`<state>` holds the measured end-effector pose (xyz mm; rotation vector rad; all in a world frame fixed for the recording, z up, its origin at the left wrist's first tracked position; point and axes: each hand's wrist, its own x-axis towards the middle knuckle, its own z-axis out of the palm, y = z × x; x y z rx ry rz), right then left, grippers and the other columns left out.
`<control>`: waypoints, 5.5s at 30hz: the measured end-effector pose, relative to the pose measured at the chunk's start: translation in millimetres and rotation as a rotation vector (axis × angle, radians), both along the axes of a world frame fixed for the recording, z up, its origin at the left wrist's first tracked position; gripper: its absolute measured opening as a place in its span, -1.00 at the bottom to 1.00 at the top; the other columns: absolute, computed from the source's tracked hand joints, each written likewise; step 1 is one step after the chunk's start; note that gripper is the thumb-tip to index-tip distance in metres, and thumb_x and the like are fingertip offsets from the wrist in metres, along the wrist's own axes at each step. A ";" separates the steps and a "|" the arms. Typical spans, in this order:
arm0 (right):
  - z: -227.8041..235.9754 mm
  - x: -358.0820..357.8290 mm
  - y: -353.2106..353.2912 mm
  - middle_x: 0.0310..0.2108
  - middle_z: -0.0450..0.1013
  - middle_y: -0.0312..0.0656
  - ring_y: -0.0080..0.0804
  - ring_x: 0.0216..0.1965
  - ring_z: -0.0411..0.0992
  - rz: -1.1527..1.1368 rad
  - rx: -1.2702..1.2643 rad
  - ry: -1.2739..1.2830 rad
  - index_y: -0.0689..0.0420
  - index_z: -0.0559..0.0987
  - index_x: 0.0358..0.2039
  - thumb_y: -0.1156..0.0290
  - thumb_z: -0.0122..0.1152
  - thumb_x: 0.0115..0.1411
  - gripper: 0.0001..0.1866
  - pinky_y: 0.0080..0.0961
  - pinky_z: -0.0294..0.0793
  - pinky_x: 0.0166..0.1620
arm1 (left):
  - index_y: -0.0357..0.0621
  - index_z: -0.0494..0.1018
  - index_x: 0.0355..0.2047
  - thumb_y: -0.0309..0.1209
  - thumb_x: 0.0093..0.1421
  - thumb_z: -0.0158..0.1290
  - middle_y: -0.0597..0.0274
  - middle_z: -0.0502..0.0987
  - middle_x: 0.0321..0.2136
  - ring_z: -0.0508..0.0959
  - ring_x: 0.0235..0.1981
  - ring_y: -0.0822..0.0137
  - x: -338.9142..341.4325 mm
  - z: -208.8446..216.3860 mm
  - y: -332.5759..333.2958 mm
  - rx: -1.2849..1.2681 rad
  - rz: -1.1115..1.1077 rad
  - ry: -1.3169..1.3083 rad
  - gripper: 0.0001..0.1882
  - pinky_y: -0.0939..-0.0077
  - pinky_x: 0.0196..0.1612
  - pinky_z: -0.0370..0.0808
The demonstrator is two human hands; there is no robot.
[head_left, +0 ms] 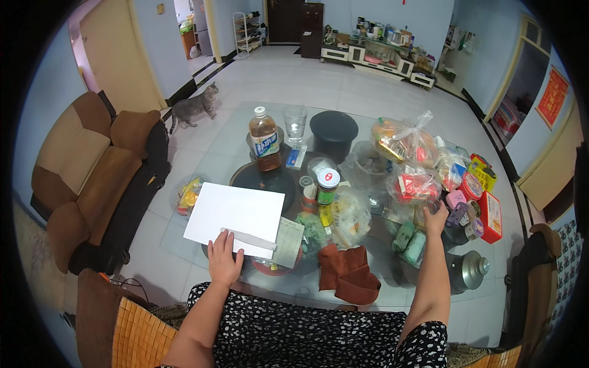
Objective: The person uses a brown cloth to wipe a glass coffee table and a brown armchair in a living room. They also pick up a bowl of food, place it in the refrigerator, and then return to wipe the table and chair.
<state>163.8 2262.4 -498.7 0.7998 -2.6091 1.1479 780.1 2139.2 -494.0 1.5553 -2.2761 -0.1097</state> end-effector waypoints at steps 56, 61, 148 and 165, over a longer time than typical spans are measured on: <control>24.8 328.3 49.7 0.34 0.00 -0.14 -0.04 0.34 -0.07 0.797 0.472 0.376 -0.14 0.28 0.24 -0.11 0.09 0.13 -0.31 0.10 -0.06 0.28 | -0.26 0.14 0.19 -0.37 0.14 0.03 -0.08 0.19 0.17 0.13 0.25 0.00 -73.3 18.8 51.5 -0.211 -0.259 0.129 -0.39 -0.13 0.30 -0.13; 20.2 244.6 57.2 0.25 0.17 -0.27 -0.16 0.24 0.12 0.589 0.466 0.405 -0.04 0.39 0.12 0.07 0.09 0.15 -0.48 -0.10 0.25 0.11 | -0.19 0.23 0.15 -0.23 0.16 0.04 0.08 0.24 0.16 0.19 0.23 0.10 -153.4 35.4 92.6 -0.057 -0.672 0.093 -0.42 0.02 0.28 0.04; 3.1 453.2 -18.5 0.16 0.23 -0.04 -0.09 0.24 0.12 0.952 0.288 0.248 0.17 0.32 0.15 0.32 0.07 0.17 -0.48 -0.10 -0.02 0.32 | -0.07 0.16 0.27 -0.20 0.36 -0.21 0.13 0.18 0.26 0.19 0.26 0.18 79.1 80.0 -118.8 0.341 -0.331 0.608 -0.49 0.28 0.30 0.09; 15.1 143.2 181.6 0.36 -0.09 -0.03 0.01 0.36 -0.14 -0.072 0.593 0.052 -0.27 0.12 0.33 -0.21 0.18 0.02 -0.12 0.31 -0.09 0.21 | -0.13 0.28 0.14 -0.28 0.15 0.00 0.17 0.25 0.22 0.19 0.28 0.22 -149.8 0.4 86.8 0.016 -0.680 0.055 -0.47 0.11 0.31 0.05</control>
